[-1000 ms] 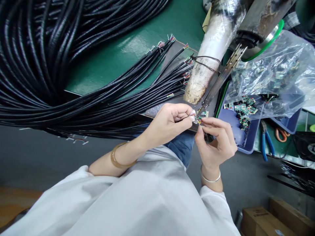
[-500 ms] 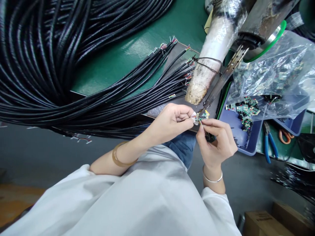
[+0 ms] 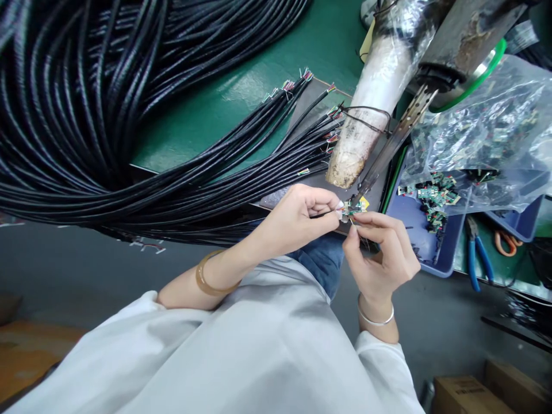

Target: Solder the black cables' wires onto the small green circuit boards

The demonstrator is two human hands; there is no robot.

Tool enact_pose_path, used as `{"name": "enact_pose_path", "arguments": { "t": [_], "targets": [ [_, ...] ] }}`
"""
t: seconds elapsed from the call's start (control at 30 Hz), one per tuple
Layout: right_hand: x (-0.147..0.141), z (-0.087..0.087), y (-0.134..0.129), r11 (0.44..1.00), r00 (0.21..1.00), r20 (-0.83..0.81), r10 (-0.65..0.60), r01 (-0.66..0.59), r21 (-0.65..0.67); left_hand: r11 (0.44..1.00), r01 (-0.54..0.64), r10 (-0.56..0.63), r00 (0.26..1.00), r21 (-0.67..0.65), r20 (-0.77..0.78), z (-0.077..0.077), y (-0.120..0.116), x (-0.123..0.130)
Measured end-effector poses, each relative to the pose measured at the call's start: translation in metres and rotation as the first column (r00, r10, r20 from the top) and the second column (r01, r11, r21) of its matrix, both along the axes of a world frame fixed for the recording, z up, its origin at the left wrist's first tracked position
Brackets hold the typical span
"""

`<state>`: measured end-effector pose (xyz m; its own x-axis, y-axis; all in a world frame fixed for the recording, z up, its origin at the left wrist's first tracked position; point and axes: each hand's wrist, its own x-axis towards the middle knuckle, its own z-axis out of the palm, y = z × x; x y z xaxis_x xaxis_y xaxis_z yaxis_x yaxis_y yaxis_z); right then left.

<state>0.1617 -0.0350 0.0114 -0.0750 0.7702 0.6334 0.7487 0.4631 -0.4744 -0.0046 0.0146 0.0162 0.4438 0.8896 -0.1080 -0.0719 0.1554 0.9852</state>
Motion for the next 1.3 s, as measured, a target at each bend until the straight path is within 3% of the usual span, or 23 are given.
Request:
{"name": "enact_pose_path", "arguments": {
  "t": [0.5,0.8,0.9,1.0,1.1,1.17,1.23,1.3],
  "targets": [
    [0.000,0.001,0.001,0.998,0.999,-0.043,-0.018,0.020,0.055,1.000,0.000,0.000,1.000,-0.015,0.016,0.004,0.001,0.003],
    [0.006,-0.005,-0.003,0.997,0.997,0.055,0.056,-0.059,0.058,0.996,0.048,-0.049,0.999,-0.078,-0.014,-0.005,0.002,0.000],
    [0.009,-0.002,-0.004,0.999,0.999,-0.013,-0.040,0.040,0.011,0.997,0.078,-0.078,0.997,-0.029,0.003,-0.004,-0.003,0.001],
    [0.010,0.002,-0.007,0.982,0.990,-0.108,-0.088,0.068,-0.175,0.991,0.089,-0.082,0.993,0.097,-0.081,-0.004,-0.012,0.001],
    [0.008,0.002,-0.012,0.978,0.960,-0.263,-0.093,0.039,-0.205,0.972,-0.028,0.063,0.987,0.234,-0.145,-0.007,-0.023,-0.001],
    [0.005,-0.001,-0.012,0.986,0.914,-0.400,-0.073,0.005,-0.168,0.944,-0.164,0.195,0.977,0.288,-0.083,-0.009,-0.030,-0.004],
    [0.003,-0.005,-0.011,0.977,0.867,-0.495,-0.048,-0.062,-0.203,0.945,-0.233,0.235,0.972,0.230,0.020,-0.012,-0.035,-0.007],
    [0.002,-0.007,-0.011,0.940,0.847,-0.531,-0.034,-0.154,-0.306,0.984,-0.169,0.162,0.981,0.056,0.110,-0.014,-0.037,-0.011]
  ]
}}
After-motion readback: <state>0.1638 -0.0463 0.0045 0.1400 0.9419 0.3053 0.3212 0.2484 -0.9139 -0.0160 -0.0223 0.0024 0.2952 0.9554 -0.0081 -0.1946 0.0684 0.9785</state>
